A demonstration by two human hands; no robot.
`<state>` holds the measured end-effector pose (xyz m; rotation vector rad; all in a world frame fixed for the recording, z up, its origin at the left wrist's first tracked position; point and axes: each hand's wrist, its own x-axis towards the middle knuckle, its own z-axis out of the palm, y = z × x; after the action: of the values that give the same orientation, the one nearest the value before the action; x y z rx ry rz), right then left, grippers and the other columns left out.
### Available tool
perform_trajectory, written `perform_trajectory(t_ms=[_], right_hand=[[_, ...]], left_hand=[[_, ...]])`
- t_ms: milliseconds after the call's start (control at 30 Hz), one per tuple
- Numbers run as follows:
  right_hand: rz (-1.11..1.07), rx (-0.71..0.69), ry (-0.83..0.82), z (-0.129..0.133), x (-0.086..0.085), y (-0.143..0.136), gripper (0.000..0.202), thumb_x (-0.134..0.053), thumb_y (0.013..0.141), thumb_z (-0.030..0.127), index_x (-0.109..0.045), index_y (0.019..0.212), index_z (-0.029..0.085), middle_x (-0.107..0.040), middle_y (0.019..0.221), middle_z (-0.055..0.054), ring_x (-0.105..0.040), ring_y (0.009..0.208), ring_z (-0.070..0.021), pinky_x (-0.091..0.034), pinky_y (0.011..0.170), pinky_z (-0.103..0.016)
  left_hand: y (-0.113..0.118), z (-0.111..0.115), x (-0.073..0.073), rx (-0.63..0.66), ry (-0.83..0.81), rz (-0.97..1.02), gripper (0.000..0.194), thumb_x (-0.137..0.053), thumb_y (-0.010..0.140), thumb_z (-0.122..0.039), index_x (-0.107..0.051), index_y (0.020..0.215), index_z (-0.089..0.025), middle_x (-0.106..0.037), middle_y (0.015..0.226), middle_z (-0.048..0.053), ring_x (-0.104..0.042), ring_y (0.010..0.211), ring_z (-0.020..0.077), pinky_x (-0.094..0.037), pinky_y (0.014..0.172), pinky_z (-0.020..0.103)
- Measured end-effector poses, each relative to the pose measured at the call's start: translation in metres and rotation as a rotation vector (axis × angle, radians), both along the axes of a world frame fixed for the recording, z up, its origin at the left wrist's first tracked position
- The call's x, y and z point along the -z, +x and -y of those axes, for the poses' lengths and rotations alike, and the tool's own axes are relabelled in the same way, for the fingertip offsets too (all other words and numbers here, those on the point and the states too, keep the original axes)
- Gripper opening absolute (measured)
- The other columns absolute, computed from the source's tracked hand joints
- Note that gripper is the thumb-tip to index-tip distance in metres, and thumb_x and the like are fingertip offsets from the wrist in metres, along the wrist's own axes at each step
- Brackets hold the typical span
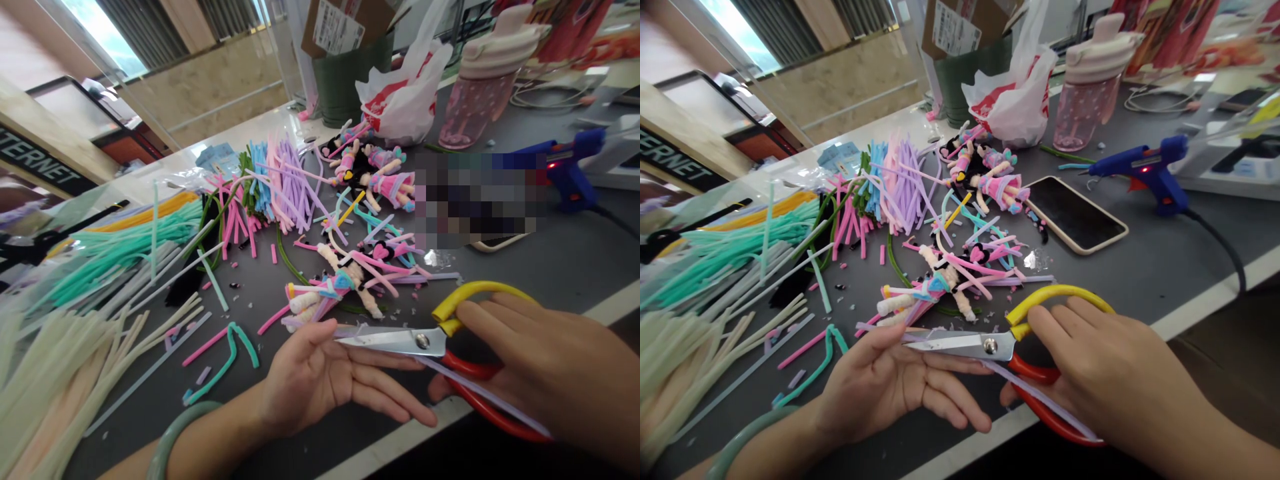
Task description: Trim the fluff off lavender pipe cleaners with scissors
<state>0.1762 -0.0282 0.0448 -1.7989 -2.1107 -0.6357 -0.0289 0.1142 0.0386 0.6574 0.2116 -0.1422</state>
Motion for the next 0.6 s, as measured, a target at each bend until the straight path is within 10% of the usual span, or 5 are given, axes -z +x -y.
perform_trajectory(t_ms=[400,600], right_hand=[[-0.012,0.008,0.028,0.0007,-0.0025,0.0008,0.061,-0.019,0.101,0.056,-0.055,0.064,0.024,-0.062,0.055,-0.006,-0.062,0.044,-0.0163,-0.046,0.039,-0.027],[-0.027,-0.02,0.018,0.0031,-0.0007,0.0032,0.058,-0.022,0.102,0.055,-0.056,0.065,0.025,-0.061,0.054,-0.004,-0.058,0.04,-0.0156,-0.045,0.037,-0.028]], left_hand=[[-0.0039,-0.0001,-0.0006,0.005,0.091,0.087,0.066,-0.041,0.091,-0.052,-0.065,0.13,-0.004,-0.073,0.12,0.021,-0.07,0.113,0.0313,-0.048,0.096,0.035],[-0.0049,-0.0031,-0.0037,0.029,0.18,0.107,0.094,-0.032,0.088,-0.075,-0.059,0.135,0.002,-0.071,0.119,0.028,-0.066,0.118,0.0397,-0.045,0.102,0.047]])
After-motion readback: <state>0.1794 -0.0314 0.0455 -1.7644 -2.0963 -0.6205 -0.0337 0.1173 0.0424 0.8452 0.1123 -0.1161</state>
